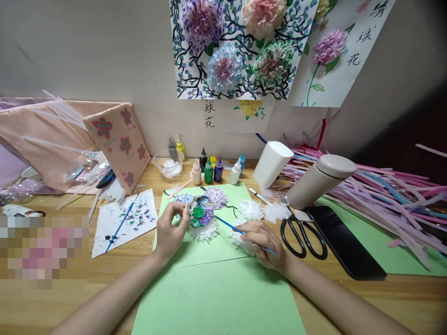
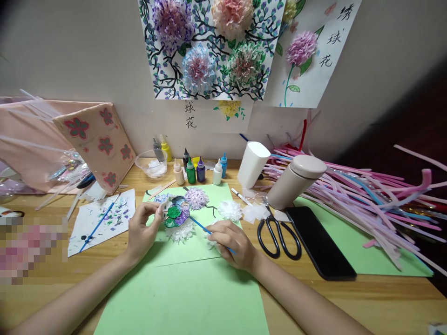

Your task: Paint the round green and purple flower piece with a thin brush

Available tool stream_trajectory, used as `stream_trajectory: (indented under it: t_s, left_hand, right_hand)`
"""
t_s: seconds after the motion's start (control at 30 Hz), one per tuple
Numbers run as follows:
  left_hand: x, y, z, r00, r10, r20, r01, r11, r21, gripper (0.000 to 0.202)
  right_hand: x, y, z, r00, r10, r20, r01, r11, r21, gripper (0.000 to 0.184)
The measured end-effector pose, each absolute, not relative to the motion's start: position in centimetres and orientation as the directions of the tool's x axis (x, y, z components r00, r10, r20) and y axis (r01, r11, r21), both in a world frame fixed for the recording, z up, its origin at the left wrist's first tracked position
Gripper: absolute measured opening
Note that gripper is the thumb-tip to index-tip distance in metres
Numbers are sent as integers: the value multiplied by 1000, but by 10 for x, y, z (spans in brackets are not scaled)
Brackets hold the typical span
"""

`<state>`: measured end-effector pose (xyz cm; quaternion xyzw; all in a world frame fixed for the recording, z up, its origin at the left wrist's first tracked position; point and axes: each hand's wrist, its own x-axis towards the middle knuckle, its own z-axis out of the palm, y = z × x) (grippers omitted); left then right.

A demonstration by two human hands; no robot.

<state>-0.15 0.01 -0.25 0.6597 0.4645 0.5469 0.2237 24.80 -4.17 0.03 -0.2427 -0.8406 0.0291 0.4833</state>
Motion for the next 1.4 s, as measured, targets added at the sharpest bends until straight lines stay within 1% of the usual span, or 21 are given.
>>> stream_trajectory:
  t_s: [0.2, 0.4, 0.5, 0.83, 1.1, 1.23, 1.4]
  left_hand:
    - [-1, 0, -2, -28, 864, 503, 357, -461, 812, 9]
    - [0, -1, -2, -34, 862, 506, 358, -462, 811, 9]
    - [0, 0, -2, -30, 864, 502, 356, -460, 813, 9]
    - [-1, 1, -3, -39, 861, 507, 367, -460, 809, 11]
    - [0, 0, -1, -45, 865, 500, 360, -452, 816, 10]
    - [0, 0, -2, -49, 866, 497, 355, -450, 819, 12]
    - [0, 0, -2, -49, 867, 495, 353, -449, 821, 11]
  right_hand:
    - [251, -42, -2, -362, 451, 816, 411, 863, -295, 23]
    - [249, -42, 0, -395, 426, 814, 405, 876, -262, 23]
    - [248, -43, 0, -380, 436, 816, 417, 868, -270, 23]
    - [249, -43, 0, -412, 424, 806, 403, 878, -256, 23]
    - [249, -42, 0, -376, 438, 817, 430, 863, -264, 22]
    - [248, -41, -2, -400, 448, 799, 425, 864, -272, 23]
    - [248, -42, -2, -423, 433, 796, 399, 878, -265, 24]
